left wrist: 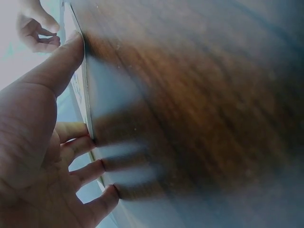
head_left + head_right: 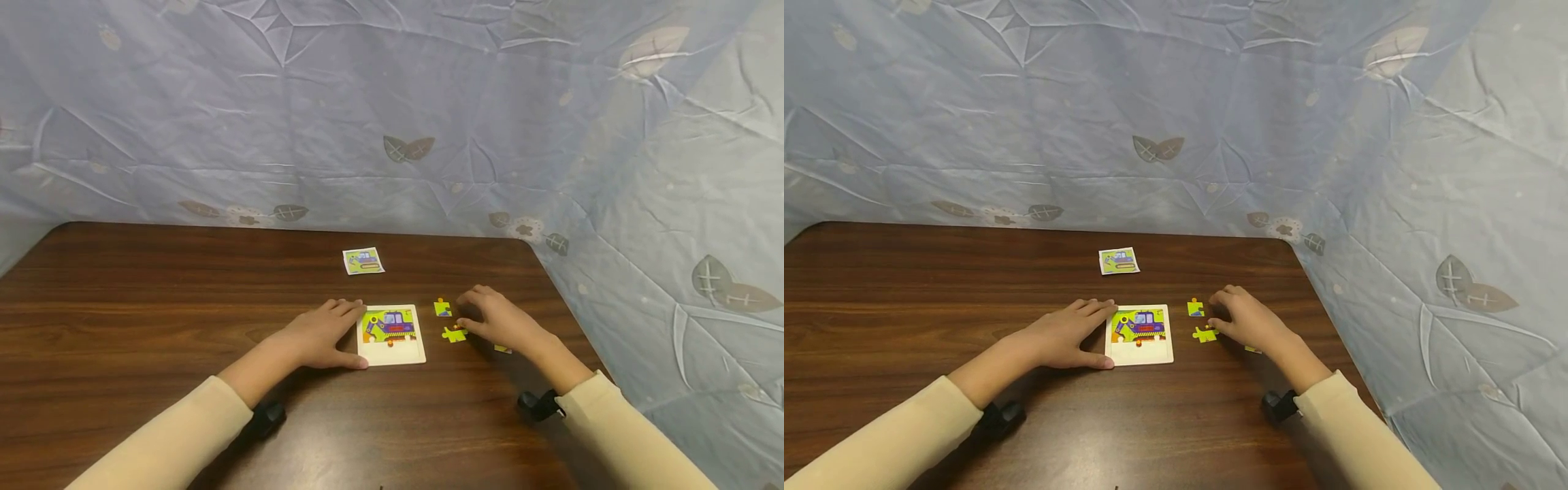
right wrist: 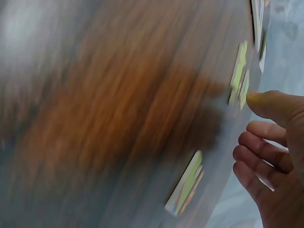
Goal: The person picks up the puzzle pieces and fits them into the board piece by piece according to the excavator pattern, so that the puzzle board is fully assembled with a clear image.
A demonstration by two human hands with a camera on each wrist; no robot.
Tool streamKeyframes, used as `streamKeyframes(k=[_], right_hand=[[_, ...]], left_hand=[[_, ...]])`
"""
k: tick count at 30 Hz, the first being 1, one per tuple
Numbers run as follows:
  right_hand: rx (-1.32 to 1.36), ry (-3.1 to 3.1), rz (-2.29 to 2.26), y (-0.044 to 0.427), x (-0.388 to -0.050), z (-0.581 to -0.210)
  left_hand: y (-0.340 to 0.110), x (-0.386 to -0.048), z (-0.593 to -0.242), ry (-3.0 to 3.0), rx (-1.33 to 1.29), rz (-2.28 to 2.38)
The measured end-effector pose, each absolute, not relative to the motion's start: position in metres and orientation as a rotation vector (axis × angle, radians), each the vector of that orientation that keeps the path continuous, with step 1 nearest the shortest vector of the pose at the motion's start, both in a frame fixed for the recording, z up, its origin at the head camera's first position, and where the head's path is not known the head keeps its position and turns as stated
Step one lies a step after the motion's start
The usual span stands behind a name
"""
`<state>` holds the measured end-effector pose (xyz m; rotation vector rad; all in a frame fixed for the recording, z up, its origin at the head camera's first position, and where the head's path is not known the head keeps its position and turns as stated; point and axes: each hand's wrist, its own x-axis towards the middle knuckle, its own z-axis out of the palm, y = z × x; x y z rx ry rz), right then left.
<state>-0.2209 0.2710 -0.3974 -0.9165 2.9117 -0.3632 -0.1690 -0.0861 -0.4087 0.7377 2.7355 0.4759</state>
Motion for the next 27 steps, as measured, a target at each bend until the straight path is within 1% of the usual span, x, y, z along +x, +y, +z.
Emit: streamKeyframes(k=[8,27], right_hand=[[-0.940,2.866,-0.417,0.282,-0.229,-0.405],[-0.958,2.880,-0.389,0.277,-0.236,-0.406]], left_hand=[[-0.086,-0.169,-0.408,2.729,0.734,0.479],[-0.087,-0.169,-0.408,2.725,0.727,0.476]])
